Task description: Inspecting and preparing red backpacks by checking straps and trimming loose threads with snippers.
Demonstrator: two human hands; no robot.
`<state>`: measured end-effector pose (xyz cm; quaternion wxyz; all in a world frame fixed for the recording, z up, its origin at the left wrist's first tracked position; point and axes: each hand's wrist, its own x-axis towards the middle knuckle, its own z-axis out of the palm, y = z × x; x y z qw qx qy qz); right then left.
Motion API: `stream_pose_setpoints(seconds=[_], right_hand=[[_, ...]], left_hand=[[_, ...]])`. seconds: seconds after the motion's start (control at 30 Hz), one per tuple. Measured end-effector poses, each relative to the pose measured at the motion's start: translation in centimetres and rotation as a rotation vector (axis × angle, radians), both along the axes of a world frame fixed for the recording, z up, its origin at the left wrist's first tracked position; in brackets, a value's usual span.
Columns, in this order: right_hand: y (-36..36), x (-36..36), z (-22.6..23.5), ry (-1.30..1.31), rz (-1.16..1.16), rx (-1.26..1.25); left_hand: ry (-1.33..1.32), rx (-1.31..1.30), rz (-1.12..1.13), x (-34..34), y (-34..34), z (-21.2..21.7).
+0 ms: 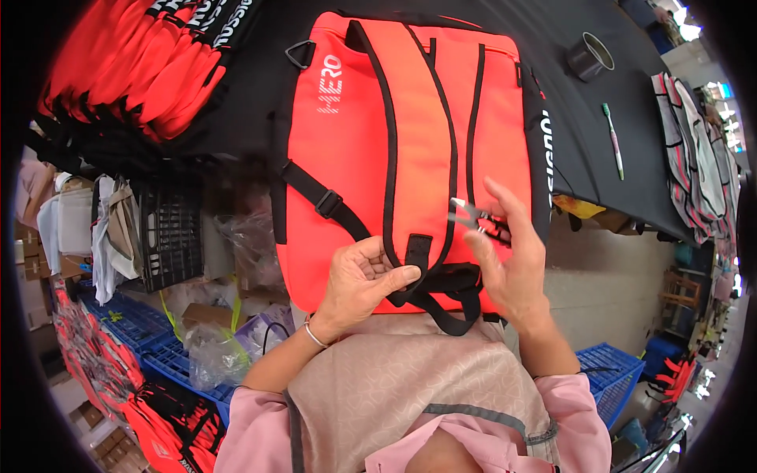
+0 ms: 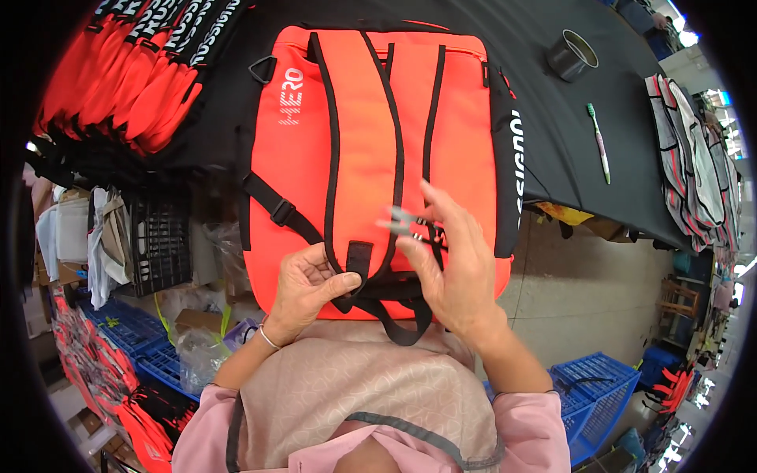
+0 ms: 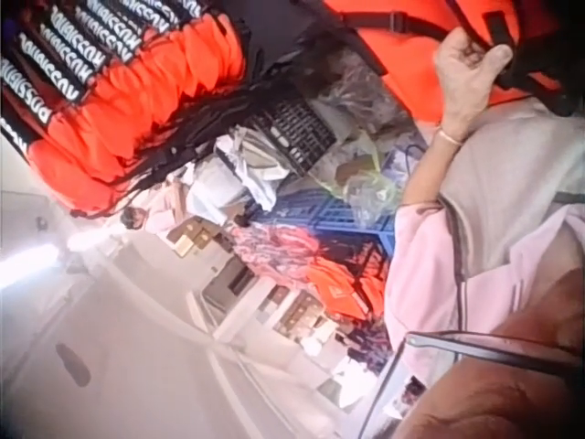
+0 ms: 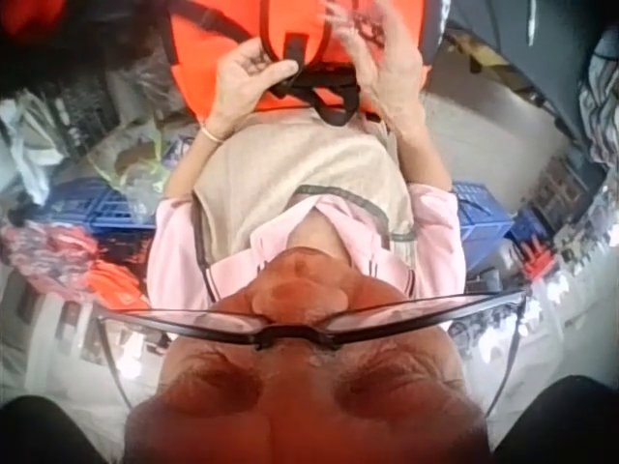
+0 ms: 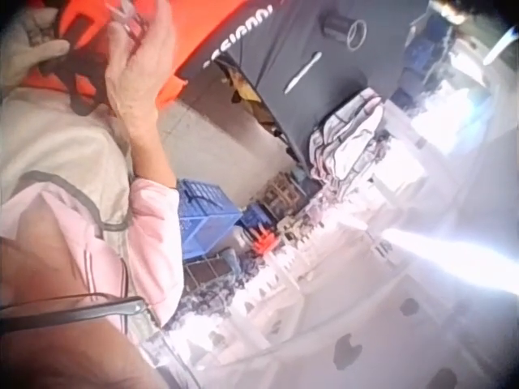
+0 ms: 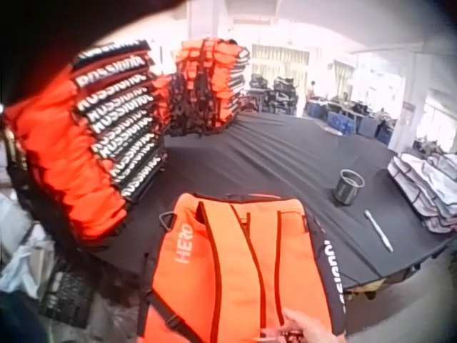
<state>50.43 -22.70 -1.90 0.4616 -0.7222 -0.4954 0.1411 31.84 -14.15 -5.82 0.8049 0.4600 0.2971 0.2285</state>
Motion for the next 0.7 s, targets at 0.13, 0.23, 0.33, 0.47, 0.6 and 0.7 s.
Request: stream_pose_setpoints(seconds=[0.13,0.23,0.33,0.47,0.6,0.7], right_hand=[[-1.9,0.1,-0.6,-0.357,0.061,0.04],[-2.2,-0.2,-1.3,-0.482,0.051,0.134],[-2.2,-0.4,-1.4,-0.576,0.06,0.112],[-2.0,-0.6,-1.4,-0.604,0.069,0.115],[-1.8,-0.7,-1.5,-0.615,0.068,0.112],[-1.7,-0.7,-1.6,-0.612,0.072,0.108]], left_hand=[[0.033,-0.032,-0.013,0.3,-0.1,0.6],[0.055,-0.055,-0.004,0.4,-0.3,0.5],[0.047,-0.066,0.011,0.5,-0.5,0.5],[0.041,-0.071,0.02,0.4,-0.6,0.4],[0.022,-0.079,-0.007,0.2,-0.5,0.3],[0.039,-0.044,-0.005,0.3,-0.5,0.2]])
